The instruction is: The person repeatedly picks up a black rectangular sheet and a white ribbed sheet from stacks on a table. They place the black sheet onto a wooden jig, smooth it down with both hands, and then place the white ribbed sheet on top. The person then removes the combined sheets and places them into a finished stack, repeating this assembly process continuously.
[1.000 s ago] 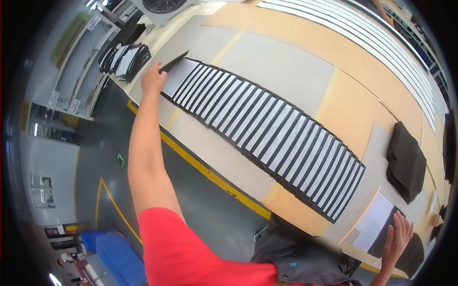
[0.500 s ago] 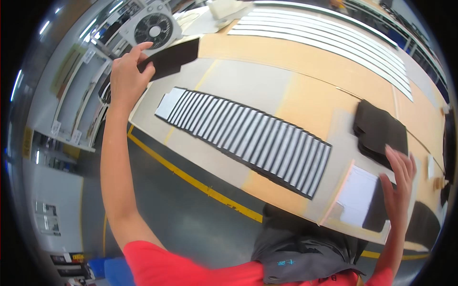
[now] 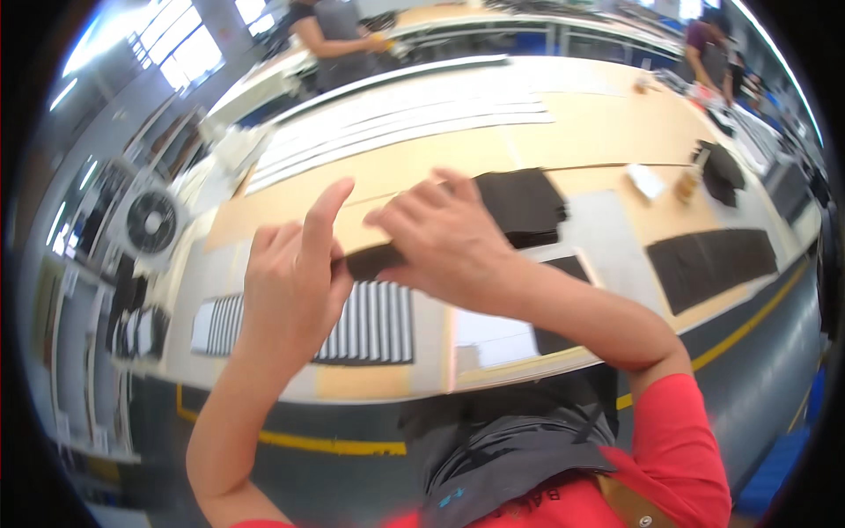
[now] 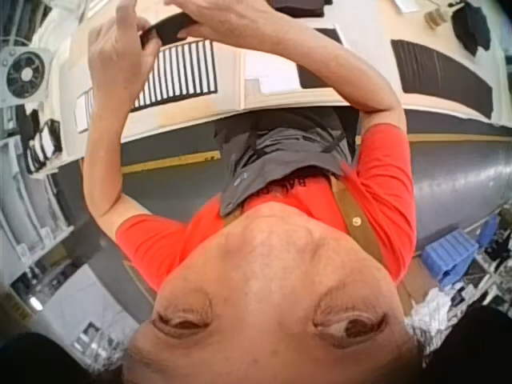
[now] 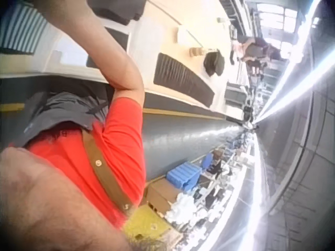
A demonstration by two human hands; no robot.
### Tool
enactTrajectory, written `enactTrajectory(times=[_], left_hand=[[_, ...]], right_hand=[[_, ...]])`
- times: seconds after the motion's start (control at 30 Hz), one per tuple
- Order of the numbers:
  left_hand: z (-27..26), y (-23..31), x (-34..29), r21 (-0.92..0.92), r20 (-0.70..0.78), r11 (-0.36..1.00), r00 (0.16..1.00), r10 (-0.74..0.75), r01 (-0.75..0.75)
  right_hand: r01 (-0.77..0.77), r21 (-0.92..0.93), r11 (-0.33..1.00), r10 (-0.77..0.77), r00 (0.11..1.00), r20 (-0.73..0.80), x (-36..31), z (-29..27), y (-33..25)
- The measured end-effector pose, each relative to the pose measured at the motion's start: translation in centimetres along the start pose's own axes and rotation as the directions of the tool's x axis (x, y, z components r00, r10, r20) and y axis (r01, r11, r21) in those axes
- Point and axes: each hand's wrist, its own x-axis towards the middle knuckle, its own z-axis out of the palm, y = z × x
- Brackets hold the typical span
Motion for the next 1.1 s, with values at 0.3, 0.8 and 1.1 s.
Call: enactTrajectory(times=[0.3,0.8,1.1], left_hand=[[2.8,7.0,2.5,-0.118,0.043,0.990,0.996,0.084,-0.078],[-0.4,7.7,-1.7,-0.271,-0.264,0.961,0.956,-0.128,0.054],[9.3,9.1,-4.7,-0.995,0.097,-0.067,0.808,-0.581,0.071]], right_hand=[[-0.042,-0.108,0.993,0.044,0.999,0.023,-6.3,-4.8,2.3],[-0.098,-0.019,0.995,0.097,0.994,-0.047,-8.0,-8.8,2.5],[-0.319,0.513,0.797,0.368,0.930,0.007,-8.8,-12.4,2.1]])
